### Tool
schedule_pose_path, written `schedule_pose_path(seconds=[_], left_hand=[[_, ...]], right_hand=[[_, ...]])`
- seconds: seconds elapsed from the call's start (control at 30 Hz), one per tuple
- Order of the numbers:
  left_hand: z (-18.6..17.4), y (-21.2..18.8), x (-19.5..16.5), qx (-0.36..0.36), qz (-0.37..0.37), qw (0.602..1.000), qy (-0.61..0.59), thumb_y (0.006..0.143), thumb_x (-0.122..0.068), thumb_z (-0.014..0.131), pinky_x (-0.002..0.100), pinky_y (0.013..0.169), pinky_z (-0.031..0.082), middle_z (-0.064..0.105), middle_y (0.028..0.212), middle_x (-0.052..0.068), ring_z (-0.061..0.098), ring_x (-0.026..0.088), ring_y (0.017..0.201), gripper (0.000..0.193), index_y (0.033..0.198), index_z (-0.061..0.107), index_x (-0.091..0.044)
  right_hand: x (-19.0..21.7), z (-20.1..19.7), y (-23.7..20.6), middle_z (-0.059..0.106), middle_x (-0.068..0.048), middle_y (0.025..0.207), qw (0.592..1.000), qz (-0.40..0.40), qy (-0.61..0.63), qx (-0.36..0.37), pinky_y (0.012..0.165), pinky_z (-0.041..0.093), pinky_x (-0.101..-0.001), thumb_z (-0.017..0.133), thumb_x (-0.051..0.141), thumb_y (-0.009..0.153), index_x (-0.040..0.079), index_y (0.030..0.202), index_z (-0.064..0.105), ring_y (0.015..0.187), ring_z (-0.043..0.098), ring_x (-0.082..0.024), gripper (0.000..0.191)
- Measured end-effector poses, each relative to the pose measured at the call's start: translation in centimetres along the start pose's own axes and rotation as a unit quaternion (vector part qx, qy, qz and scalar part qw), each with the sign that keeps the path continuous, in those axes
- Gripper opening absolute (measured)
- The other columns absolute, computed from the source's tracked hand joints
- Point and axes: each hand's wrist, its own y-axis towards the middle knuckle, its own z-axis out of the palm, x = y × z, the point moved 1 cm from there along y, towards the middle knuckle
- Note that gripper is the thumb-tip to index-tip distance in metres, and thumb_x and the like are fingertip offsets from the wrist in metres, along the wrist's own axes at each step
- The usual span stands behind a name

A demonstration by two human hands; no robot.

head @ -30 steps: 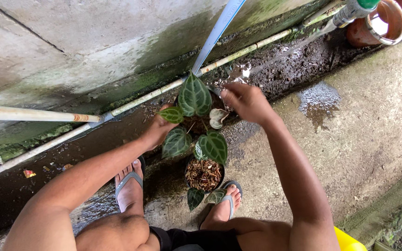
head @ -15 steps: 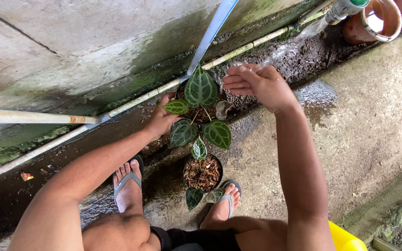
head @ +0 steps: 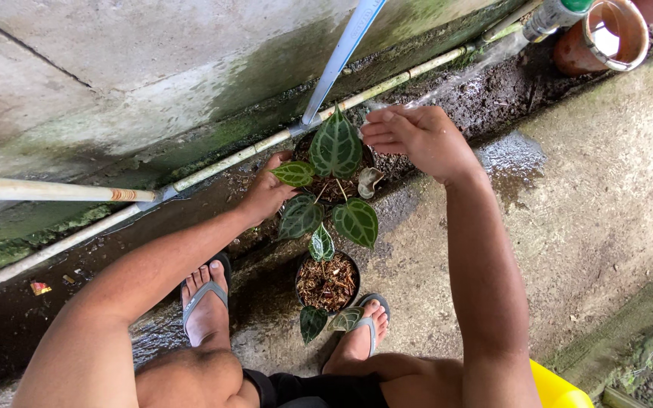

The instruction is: The person carries potted anthurium plants one at a time to an outdoor tap, holds each pot under running water from a hose to wet the soil, and uses their hands to adjust the leaves and the potting mix. They work on several pots in turn along the concrete drain edge.

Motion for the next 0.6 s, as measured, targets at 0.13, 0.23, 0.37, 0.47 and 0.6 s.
schedule_pose_path(seconds=[0.13, 0.23, 0.37, 0.47, 0.6], left_hand=[[0.0, 0.2, -0.2, -0.009, -0.006, 1.000, 0.002, 0.099, -0.010, 0.061, 0.049, 0.109, 0.055, 0.065, 0.136, 0.008, 0.064, 0.024, 0.126, 0.057, 0.150, 0.034, -0.017], [-0.3, 0.3, -0.5, -0.009, -0.006, 1.000, 0.017, 0.099, -0.012, 0.061, 0.051, 0.108, 0.055, 0.065, 0.136, 0.008, 0.064, 0.025, 0.126, 0.055, 0.148, 0.035, -0.015], [-0.4, 0.3, -0.9, -0.008, -0.005, 1.000, 0.012, 0.098, -0.014, 0.062, 0.054, 0.108, 0.053, 0.066, 0.134, 0.010, 0.065, 0.027, 0.126, 0.057, 0.147, 0.033, -0.016], [-0.4, 0.4, -1.1, -0.003, -0.001, 1.000, 0.020, 0.100, -0.015, 0.062, 0.054, 0.109, 0.052, 0.066, 0.135, 0.010, 0.064, 0.026, 0.126, 0.056, 0.148, 0.033, -0.015], [-0.2, 0.4, -1.3, 0.008, 0.006, 1.000, 0.026, 0.102, -0.017, 0.061, 0.051, 0.110, 0.052, 0.064, 0.136, 0.008, 0.062, 0.025, 0.128, 0.054, 0.149, 0.034, -0.015]], right_hand=[[0.3, 0.0, 0.0, 0.076, -0.021, 0.115, 0.999, 0.022, -0.040, 0.010, 0.097, 0.064, -0.0382, 0.046, 0.017, 0.107, -0.005, 0.127, 0.066, 0.107, 0.077, -0.028, 0.036], [0.7, 0.1, 0.0, 0.076, -0.022, 0.115, 0.998, 0.036, -0.041, 0.010, 0.096, 0.064, -0.0387, 0.045, 0.016, 0.107, -0.004, 0.128, 0.065, 0.107, 0.077, -0.028, 0.036], [0.9, 0.2, -0.1, 0.076, -0.021, 0.115, 0.997, 0.047, -0.061, -0.001, 0.096, 0.065, -0.0382, 0.044, 0.016, 0.106, -0.003, 0.127, 0.066, 0.107, 0.077, -0.027, 0.036], [0.8, 0.2, 0.1, 0.076, -0.021, 0.116, 0.997, 0.049, -0.060, 0.004, 0.096, 0.065, -0.0381, 0.044, 0.016, 0.107, -0.004, 0.127, 0.066, 0.107, 0.077, -0.027, 0.036], [0.3, 0.2, 0.3, 0.075, -0.022, 0.116, 0.999, 0.018, -0.028, -0.003, 0.096, 0.064, -0.0385, 0.046, 0.017, 0.108, -0.005, 0.127, 0.065, 0.108, 0.077, -0.028, 0.035]])
